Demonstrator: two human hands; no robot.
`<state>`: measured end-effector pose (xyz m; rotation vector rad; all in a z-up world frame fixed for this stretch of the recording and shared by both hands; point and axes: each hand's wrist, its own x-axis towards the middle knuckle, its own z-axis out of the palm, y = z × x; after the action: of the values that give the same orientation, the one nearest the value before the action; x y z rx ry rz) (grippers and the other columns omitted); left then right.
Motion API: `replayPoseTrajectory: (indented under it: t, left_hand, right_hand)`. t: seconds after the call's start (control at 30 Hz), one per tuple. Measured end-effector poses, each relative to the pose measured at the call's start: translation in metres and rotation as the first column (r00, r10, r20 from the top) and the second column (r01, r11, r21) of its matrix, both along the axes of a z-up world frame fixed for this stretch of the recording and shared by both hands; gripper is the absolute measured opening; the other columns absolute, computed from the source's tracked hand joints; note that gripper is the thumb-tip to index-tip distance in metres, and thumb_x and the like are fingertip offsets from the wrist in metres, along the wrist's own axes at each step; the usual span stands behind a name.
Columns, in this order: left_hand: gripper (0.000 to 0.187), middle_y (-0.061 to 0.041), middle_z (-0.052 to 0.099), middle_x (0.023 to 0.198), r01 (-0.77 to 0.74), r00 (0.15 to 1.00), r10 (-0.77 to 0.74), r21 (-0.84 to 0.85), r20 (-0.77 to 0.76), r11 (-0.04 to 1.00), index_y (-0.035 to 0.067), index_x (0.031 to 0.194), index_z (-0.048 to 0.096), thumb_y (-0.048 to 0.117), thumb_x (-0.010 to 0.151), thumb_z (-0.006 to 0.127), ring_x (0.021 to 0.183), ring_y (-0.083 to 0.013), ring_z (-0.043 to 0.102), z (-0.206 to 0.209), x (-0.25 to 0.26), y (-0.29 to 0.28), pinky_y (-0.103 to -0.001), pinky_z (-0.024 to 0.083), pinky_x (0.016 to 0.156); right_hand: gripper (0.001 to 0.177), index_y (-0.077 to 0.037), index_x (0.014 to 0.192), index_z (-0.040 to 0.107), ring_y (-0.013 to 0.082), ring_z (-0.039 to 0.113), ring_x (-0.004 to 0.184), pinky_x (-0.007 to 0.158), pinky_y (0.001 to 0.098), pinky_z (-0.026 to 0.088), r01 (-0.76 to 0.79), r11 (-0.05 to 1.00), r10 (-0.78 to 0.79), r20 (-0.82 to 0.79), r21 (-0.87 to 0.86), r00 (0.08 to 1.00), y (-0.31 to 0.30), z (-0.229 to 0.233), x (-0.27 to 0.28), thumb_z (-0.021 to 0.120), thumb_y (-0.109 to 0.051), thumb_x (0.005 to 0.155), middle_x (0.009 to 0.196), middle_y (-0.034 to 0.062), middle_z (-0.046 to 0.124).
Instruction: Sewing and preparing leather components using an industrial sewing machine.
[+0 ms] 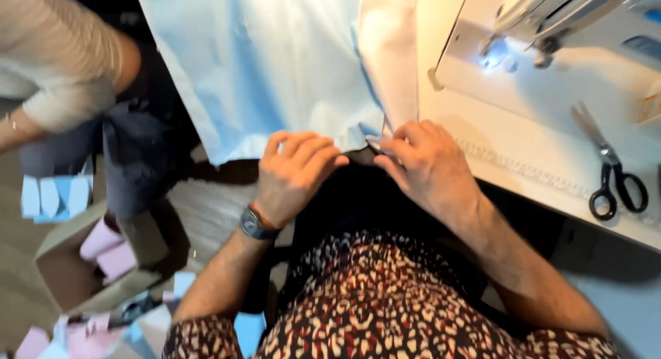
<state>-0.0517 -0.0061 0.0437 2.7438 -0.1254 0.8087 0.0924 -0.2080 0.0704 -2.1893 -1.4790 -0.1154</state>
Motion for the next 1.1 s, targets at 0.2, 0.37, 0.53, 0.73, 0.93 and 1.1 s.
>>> replayPoseTrajectory:
  t: [0.2,0.37,0.53,0.73,0.93,1.1]
  left_hand:
    - [0.021,-0.002,0.071,0.106,0.07,0.991,-0.071,0.007,0.115,0.997,0.009,0.103,0.071,0.022,0.094,0.085,0.104,-0.0202,0.068,-0.021,0.003,-0.003,-0.04,0.051,0.092]
    - [0.032,-0.008,0.072,0.114,0.055,0.986,-0.034,-0.123,0.165,0.991,0.004,0.118,0.071,0.01,0.088,0.082,0.109,-0.0262,0.068,-0.013,0.01,0.002,-0.041,0.052,0.097]
    - [0.025,-0.003,0.073,0.114,0.075,0.966,-0.032,-0.16,0.257,0.984,0.009,0.117,0.071,0.001,0.094,0.079,0.108,-0.0213,0.069,-0.017,0.007,-0.003,-0.038,0.052,0.097]
    - [0.025,0.0,0.074,0.111,0.029,0.936,-0.025,-0.008,0.352,1.0,0.011,0.109,0.076,-0.003,0.089,0.075,0.102,-0.0181,0.068,-0.022,0.004,-0.001,-0.037,0.05,0.093]
    - [0.018,0.0,0.074,0.112,0.061,0.927,-0.08,0.064,0.366,0.996,0.011,0.109,0.077,0.008,0.091,0.075,0.102,-0.0169,0.068,-0.02,0.006,-0.008,-0.036,0.049,0.09]
    - [0.019,0.001,0.073,0.115,-0.01,0.927,-0.02,0.078,0.374,0.997,0.013,0.112,0.075,0.008,0.093,0.075,0.103,-0.0159,0.068,-0.022,0.01,-0.004,-0.035,0.047,0.09]
  right_hand:
    - [0.014,-0.007,0.097,0.074,0.0287,0.063,0.086,0.076,0.0412,0.053,0.079,0.993,-0.081,-0.017,-0.092,0.997,-0.006,-0.027,-0.011,0.079,-0.015,0.086,0.088,0.0102,0.064]
    - [0.012,-0.006,0.099,0.072,0.0268,0.067,0.08,0.071,0.0393,0.055,0.152,0.96,-0.168,0.049,0.234,0.985,-0.009,-0.039,-0.002,0.078,-0.007,0.088,0.085,0.0089,0.068]
    - [0.01,-0.001,0.106,0.07,0.0138,0.066,0.078,0.068,0.0298,0.056,0.346,0.809,-0.189,-0.346,0.476,0.919,-0.024,-0.081,-0.01,0.074,-0.002,0.097,0.094,0.0098,0.07]
    - [0.035,-0.002,0.133,0.057,0.0136,0.067,0.099,0.08,0.0265,0.058,0.243,0.778,0.012,-0.401,0.579,0.916,-0.028,-0.038,0.002,0.072,-0.009,0.101,0.121,0.0122,0.065]
    - [0.042,-0.004,0.123,0.068,0.03,0.066,0.108,0.089,0.0378,0.059,-0.047,0.937,0.069,-0.052,0.346,0.996,-0.022,-0.001,0.018,0.083,-0.007,0.084,0.12,0.0147,0.066]
    - [0.026,-0.005,0.112,0.073,0.0236,0.072,0.106,0.091,0.0346,0.06,0.036,0.932,0.011,-0.127,0.361,0.992,-0.024,-0.03,0.023,0.082,0.003,0.089,0.117,0.0091,0.071]
